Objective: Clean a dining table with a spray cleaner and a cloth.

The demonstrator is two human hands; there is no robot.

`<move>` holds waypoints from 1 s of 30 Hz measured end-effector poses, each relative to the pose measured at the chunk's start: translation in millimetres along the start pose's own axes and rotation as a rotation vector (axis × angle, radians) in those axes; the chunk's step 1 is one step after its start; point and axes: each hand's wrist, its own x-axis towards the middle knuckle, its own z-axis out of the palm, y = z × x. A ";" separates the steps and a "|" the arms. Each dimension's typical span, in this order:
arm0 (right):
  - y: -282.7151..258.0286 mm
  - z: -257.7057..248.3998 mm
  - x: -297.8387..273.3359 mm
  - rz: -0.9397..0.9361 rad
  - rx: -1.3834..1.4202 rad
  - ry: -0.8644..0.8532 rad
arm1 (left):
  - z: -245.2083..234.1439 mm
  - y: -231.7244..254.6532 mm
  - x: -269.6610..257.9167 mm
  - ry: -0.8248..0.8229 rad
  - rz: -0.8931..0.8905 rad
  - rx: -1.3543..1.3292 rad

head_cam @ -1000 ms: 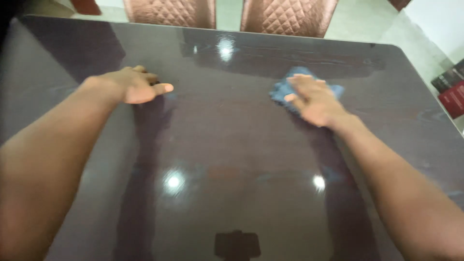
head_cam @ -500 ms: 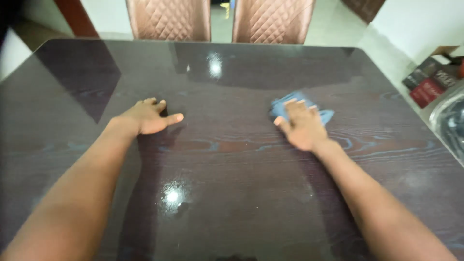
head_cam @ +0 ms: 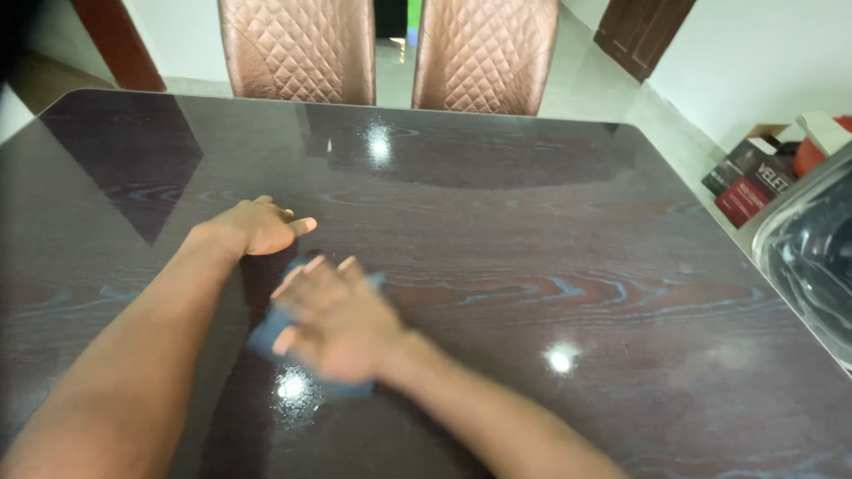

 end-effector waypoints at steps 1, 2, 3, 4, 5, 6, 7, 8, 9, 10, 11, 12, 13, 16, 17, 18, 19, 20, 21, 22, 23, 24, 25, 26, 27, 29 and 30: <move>-0.4 -9.9 -3.1 -0.001 0.003 -0.001 | -3.5 3.2 -4.3 -0.002 -0.003 -0.001; -0.8 -19.5 -5.9 -0.020 0.089 -0.049 | -7.0 6.0 -8.4 -0.010 -0.013 0.007; -1.0 -28.7 -8.3 -0.037 0.173 -0.097 | -10.8 8.9 -11.2 -0.020 -0.020 0.016; 22.0 -42.2 -19.5 -0.035 0.175 -0.098 | -11.1 9.4 -10.8 -0.022 -0.020 0.017; 44.8 -54.9 -28.8 0.024 0.138 -0.179 | -12.9 8.0 -10.4 -0.036 -0.004 0.051; 67.5 -67.4 -37.7 0.083 0.101 -0.261 | -15.2 6.3 -10.0 -0.051 0.011 0.084; 101.5 -79.8 -56.2 0.086 0.102 -0.257 | -15.0 4.4 -9.1 -0.051 0.012 0.089; 135.4 -92.1 -74.9 0.113 0.098 -0.112 | -15.1 2.5 -8.1 -0.030 0.021 0.074; 169.0 -104.5 -95.0 0.141 0.093 0.032 | -14.5 1.3 -6.8 -0.011 0.032 0.059; 189.2 -110.5 -111.0 0.147 0.094 0.035 | -14.5 -0.3 -7.4 -0.013 0.035 0.064; 211.9 -118.8 -125.0 0.347 -0.148 0.006 | -18.6 -0.2 -4.9 -0.013 0.045 0.048; 234.4 -127.2 -139.3 0.547 -0.392 -0.021 | -22.6 0.0 -2.3 -0.013 0.055 0.031; 258.2 -114.9 -149.7 0.557 -0.399 -0.019 | -24.1 1.7 0.4 -0.012 0.066 0.035; 305.6 -68.6 -155.7 0.737 -0.227 0.118 | -26.5 2.4 3.8 -0.050 0.037 0.030; 310.9 -49.3 -135.4 0.754 -0.262 0.022 | -30.0 1.4 4.2 -0.091 0.055 0.086; 316.2 -30.7 -115.2 0.770 -0.297 -0.075 | -33.5 0.8 4.2 -0.132 0.073 0.141; 291.6 -15.5 -75.4 0.773 -0.297 -0.072 | -30.7 -2.6 10.0 -0.130 0.074 0.145; 267.2 -0.7 -35.7 0.683 -0.415 -0.111 | -27.8 -5.7 15.6 -0.118 0.088 0.131; 243.3 12.3 1.5 0.587 -0.533 -0.158 | -21.9 -6.8 20.6 -0.110 0.104 0.111; 201.2 18.2 32.5 0.588 -0.535 -0.163 | -20.2 -6.9 23.8 -0.113 0.107 0.107; 159.8 17.6 70.7 0.559 -0.325 -0.183 | -20.2 -8.0 26.7 -0.092 0.125 0.107; 117.3 9.3 111.5 0.526 -0.115 -0.202 | -20.3 -9.1 29.1 -0.071 0.143 0.106; 103.9 39.7 116.5 0.519 -0.115 -0.203 | -19.2 -9.8 29.8 -0.068 0.138 0.102; 89.7 69.8 120.8 0.446 -0.087 -0.227 | -17.8 -10.4 29.7 -0.022 0.084 -0.006; 73.8 100.0 125.2 0.379 -0.057 -0.247 | -17.4 -11.7 28.8 0.023 0.033 -0.105; 71.1 91.6 106.5 0.334 -0.022 -0.187 | -8.9 -18.9 42.3 0.020 0.071 -0.027; 70.3 87.6 97.1 0.289 0.011 -0.130 | -4.6 -22.5 49.0 0.016 0.110 0.048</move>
